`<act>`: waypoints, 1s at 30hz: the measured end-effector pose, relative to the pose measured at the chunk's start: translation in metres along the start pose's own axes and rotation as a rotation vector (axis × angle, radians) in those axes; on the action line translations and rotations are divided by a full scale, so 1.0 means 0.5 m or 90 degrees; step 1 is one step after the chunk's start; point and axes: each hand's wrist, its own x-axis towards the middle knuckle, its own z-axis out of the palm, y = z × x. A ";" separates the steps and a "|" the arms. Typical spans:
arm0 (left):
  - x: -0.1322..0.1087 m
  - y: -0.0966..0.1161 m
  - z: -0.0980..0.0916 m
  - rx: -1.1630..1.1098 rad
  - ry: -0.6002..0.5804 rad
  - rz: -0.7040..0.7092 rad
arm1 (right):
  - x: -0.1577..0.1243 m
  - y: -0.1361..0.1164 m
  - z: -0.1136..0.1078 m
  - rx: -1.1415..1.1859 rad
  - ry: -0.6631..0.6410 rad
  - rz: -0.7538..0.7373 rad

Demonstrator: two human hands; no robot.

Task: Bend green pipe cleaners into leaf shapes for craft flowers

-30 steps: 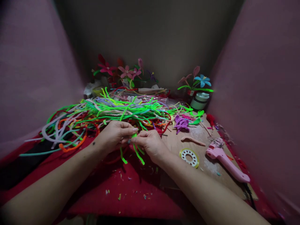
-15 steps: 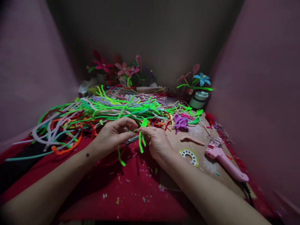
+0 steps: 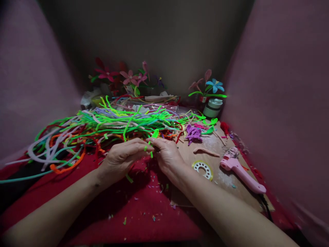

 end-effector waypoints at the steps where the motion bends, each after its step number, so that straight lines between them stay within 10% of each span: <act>1: -0.001 0.000 0.002 -0.013 0.018 -0.007 | -0.002 0.000 0.002 -0.009 -0.008 -0.010; 10: -0.007 0.004 0.009 -0.084 0.110 -0.131 | -0.013 -0.005 0.009 -0.038 0.002 -0.017; 30: 0.003 0.015 -0.007 -0.248 0.062 -0.255 | -0.005 -0.012 -0.002 -0.034 -0.025 -0.039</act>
